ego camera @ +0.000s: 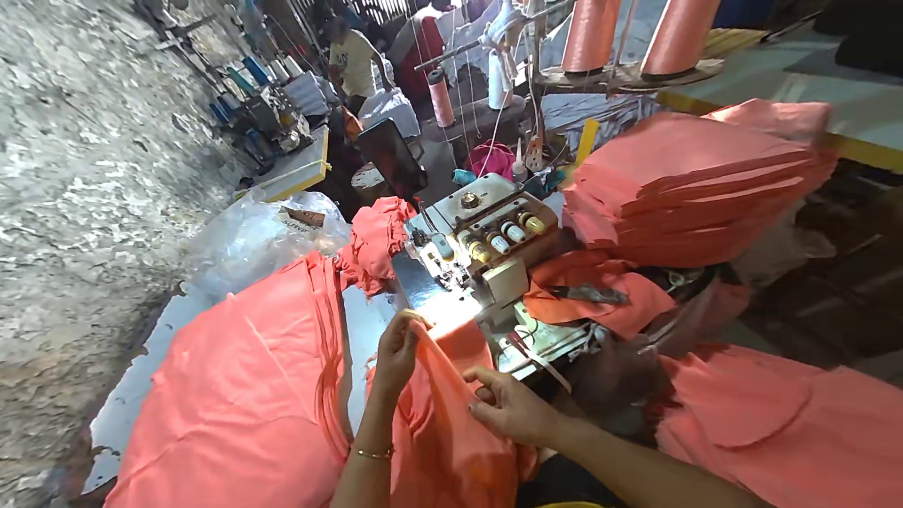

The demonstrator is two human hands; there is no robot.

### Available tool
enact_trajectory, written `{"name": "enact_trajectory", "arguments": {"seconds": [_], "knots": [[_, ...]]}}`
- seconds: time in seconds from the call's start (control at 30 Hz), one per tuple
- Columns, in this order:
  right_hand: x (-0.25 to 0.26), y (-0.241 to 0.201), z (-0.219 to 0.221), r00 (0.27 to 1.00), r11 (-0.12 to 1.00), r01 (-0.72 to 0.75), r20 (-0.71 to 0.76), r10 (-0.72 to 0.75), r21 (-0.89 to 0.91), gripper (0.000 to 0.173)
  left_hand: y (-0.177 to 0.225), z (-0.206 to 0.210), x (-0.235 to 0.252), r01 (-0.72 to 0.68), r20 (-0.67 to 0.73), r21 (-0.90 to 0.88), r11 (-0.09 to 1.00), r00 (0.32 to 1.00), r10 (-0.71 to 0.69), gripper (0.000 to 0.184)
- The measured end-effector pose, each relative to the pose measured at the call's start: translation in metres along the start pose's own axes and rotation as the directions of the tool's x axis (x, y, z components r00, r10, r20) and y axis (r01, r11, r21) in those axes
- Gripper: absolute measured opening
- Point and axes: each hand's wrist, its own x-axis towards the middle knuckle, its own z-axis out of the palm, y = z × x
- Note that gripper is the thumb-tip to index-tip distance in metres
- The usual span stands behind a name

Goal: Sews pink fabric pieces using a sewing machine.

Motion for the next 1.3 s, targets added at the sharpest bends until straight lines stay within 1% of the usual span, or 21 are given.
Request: {"name": "enact_trajectory", "arguments": {"seconds": [0.03, 0.07, 0.1, 0.13, 0.17, 0.2, 0.27, 0.3, 0.4, 0.53, 0.7, 0.8, 0.87, 0.93, 0.97, 1.03, 1.07, 1.1, 1.17, 1.23, 1.3], "knots": [[0.0, -0.002, -0.002, 1.0, 1.0, 0.027, 0.002, -0.027, -0.007, 0.028, 0.005, 0.005, 0.003, 0.036, -0.079, 0.018, 0.999, 0.996, -0.034, 0.017], [0.001, -0.004, -0.003, 0.996, 0.996, 0.067, -0.05, -0.07, -0.054, 0.024, 0.007, 0.011, 0.007, 0.064, -0.131, 0.068, 0.996, 0.99, -0.055, 0.015], [0.004, -0.004, -0.003, 0.98, 0.982, 0.104, -0.154, -0.129, -0.158, 0.022, 0.006, 0.016, 0.011, 0.079, -0.16, 0.15, 0.985, 0.986, -0.055, 0.014], [0.011, 0.0, -0.003, 0.943, 0.948, 0.114, -0.266, -0.197, -0.297, 0.021, 0.003, 0.019, 0.016, 0.094, -0.165, 0.258, 0.961, 0.985, -0.052, 0.015], [0.02, 0.007, -0.005, 0.905, 0.904, 0.081, -0.348, -0.243, -0.42, 0.021, -0.001, 0.021, 0.02, 0.105, -0.156, 0.363, 0.926, 0.986, -0.051, 0.016], [0.029, 0.014, -0.009, 0.88, 0.87, 0.021, -0.404, -0.25, -0.493, 0.02, -0.006, 0.022, 0.024, 0.111, -0.141, 0.434, 0.894, 0.989, -0.054, 0.017], [0.042, 0.024, -0.021, 0.887, 0.875, -0.095, -0.439, -0.142, -0.474, 0.024, -0.01, 0.021, 0.03, 0.135, -0.08, 0.48, 0.867, 0.991, -0.11, 0.018], [0.045, 0.024, -0.026, 0.9, 0.889, -0.119, -0.426, -0.092, -0.443, 0.025, -0.009, 0.018, 0.032, 0.156, -0.04, 0.476, 0.865, 0.987, -0.156, 0.02], [0.037, 0.029, -0.034, 0.943, 0.92, -0.083, -0.33, -0.052, -0.382, 0.027, -0.001, 0.006, 0.031, 0.186, 0.076, 0.473, 0.861, 0.965, -0.25, 0.024], [0.015, 0.044, -0.03, 0.952, 0.945, 0.039, -0.276, -0.134, -0.325, 0.026, 0.0, -0.002, 0.024, 0.238, 0.084, 0.436, 0.868, 0.949, -0.302, 0.019], [0.002, 0.048, -0.018, 0.902, 0.947, 0.152, -0.353, -0.25, -0.283, 0.023, 0.002, 0.003, 0.029, 0.29, 0.054, 0.455, 0.842, 0.935, -0.351, 0.016], [-0.001, 0.045, -0.016, 0.898, 0.964, 0.132, -0.383, -0.215, -0.23, 0.024, 0.006, 0.01, 0.03, 0.3, 0.026, 0.494, 0.816, 0.933, -0.359, 0.015], [-0.001, 0.046, -0.017, 0.898, 0.965, 0.119, -0.389, -0.204, -0.232, 0.026, 0.003, 0.014, 0.03, 0.262, 0.011, 0.523, 0.811, 0.95, -0.313, 0.017], [0.0, 0.052, -0.017, 0.904, 0.958, 0.129, -0.368, -0.22, -0.257, 0.025, 0.0, 0.018, 0.026, 0.141, 0.023, 0.608, 0.781, 0.981, -0.195, 0.018], [-0.001, 0.055, -0.016, 0.91, 0.955, 0.133, -0.35, -0.225, -0.266, 0.024, 0.0, 0.021, 0.021, 0.064, 0.047, 0.68, 0.73, 0.99, -0.13, 0.017], [-0.006, 0.065, -0.013, 0.92, 0.952, 0.134, -0.322, -0.223, -0.276, 0.025, 0.004, 0.035, 0.007, -0.049, 0.076, 0.826, 0.562, 0.997, -0.024, 0.02], [-0.009, 0.071, -0.011, 0.924, 0.951, 0.133, -0.313, -0.221, -0.279, 0.027, 0.009, 0.045, -0.002, -0.059, 0.067, 0.868, 0.493, 0.998, 0.001, 0.023], [-0.013, 0.077, -0.011, 0.924, 0.948, 0.13, -0.311, -0.221, -0.29, 0.028, 0.014, 0.058, -0.01, -0.047, 0.046, 0.889, 0.456, 0.999, 0.012, 0.026], [-0.018, 0.086, -0.011, 0.911, 0.942, 0.126, -0.34, -0.234, -0.31, 0.031, 0.016, 0.082, -0.022, -0.014, 0.006, 0.903, 0.429, 1.0, 0.02, 0.031], [-0.019, 0.088, -0.013, 0.86, 0.932, 0.157, -0.419, -0.292, -0.327, 0.029, 0.005, 0.098, -0.025, 0.01, -0.036, 0.912, 0.411, 0.998, 0.056, 0.033], [-0.018, 0.084, -0.019, 0.805, 0.921, 0.225, -0.472, -0.36, -0.319, 0.025, -0.005, 0.105, -0.021, 0.062, -0.092, 0.904, 0.423, 0.994, 0.051, 0.034]]}}
